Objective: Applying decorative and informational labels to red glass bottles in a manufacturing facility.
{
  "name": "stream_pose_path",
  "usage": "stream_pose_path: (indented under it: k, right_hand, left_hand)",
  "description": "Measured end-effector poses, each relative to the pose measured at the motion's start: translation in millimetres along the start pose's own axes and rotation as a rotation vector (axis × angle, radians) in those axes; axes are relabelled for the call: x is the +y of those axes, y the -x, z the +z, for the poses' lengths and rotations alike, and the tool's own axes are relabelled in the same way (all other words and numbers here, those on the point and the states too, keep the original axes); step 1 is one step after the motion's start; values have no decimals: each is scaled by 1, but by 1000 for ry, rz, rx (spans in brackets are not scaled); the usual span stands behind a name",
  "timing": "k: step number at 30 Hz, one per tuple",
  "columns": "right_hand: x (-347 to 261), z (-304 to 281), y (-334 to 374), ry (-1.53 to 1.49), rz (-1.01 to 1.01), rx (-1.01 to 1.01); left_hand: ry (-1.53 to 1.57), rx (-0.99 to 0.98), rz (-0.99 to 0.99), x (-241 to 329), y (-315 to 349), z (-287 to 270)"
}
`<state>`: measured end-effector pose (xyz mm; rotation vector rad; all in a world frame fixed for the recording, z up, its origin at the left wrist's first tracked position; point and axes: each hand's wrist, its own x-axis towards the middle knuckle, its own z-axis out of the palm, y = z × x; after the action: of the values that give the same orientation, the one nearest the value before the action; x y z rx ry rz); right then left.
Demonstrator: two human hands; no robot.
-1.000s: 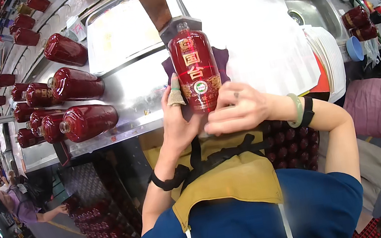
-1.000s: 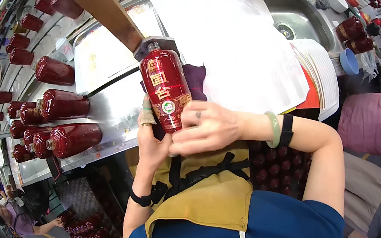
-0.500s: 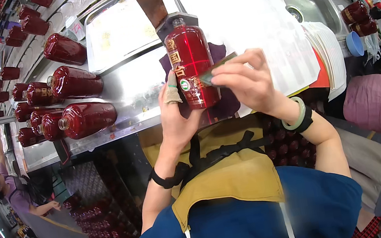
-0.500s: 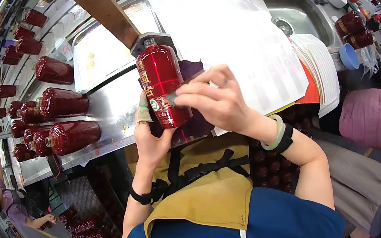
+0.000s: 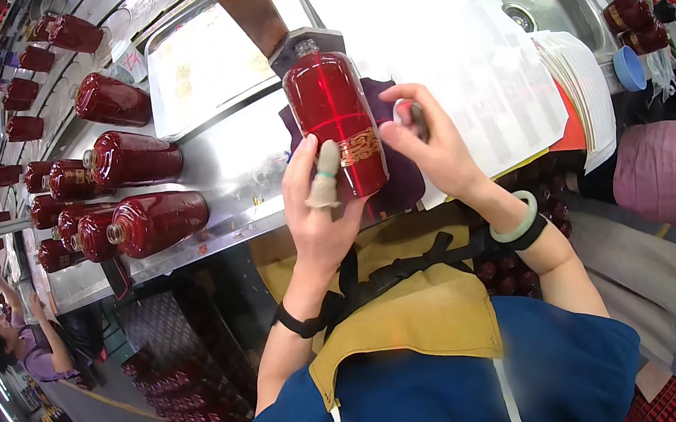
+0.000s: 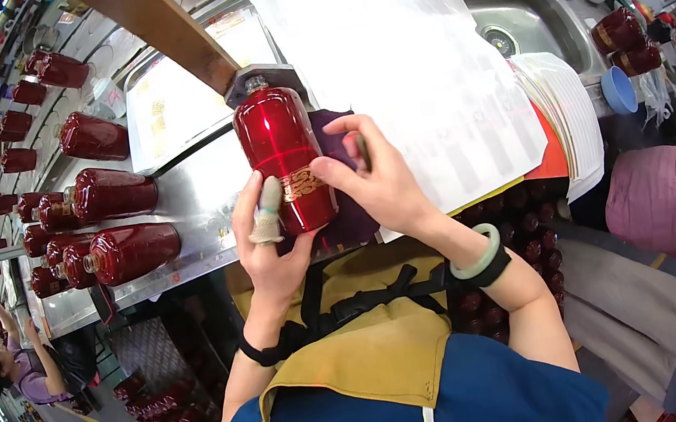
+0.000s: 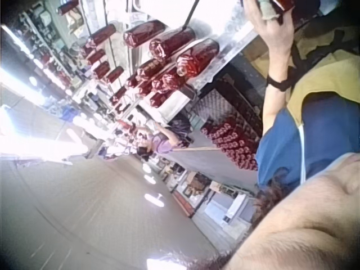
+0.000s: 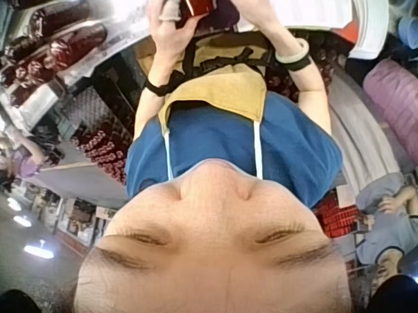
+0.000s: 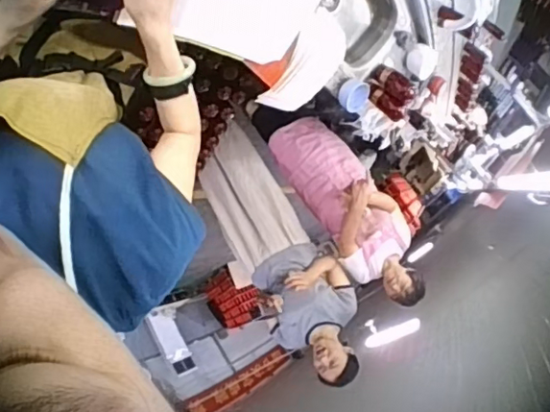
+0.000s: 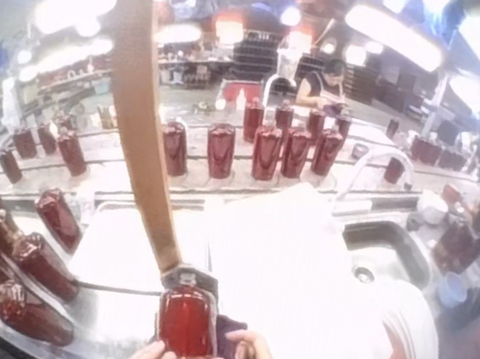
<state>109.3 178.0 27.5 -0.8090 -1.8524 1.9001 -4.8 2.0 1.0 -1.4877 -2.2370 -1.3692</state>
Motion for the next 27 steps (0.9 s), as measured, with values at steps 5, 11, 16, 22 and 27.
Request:
stream_pose_path:
  k: [5,11,16,22,27]
  right_hand:
    - [13,14,-11,-136,89,-40]
    - [21,10,-12,-173,111,-65]
    - [15,11,-13,-171,96,-74]
    - [8,-1,-13,-353,295,-83]
    - [12,9,-7,-141,65,-84]
  left_hand:
    - [-106,-2,98,0,-2,3]
    - [-140,-31,109,0,1,4]
    - [-207,-69,107,5,0,2]
    - [-273,-60,99,10,1,7]
    - [-116,36,66,-5,4,10]
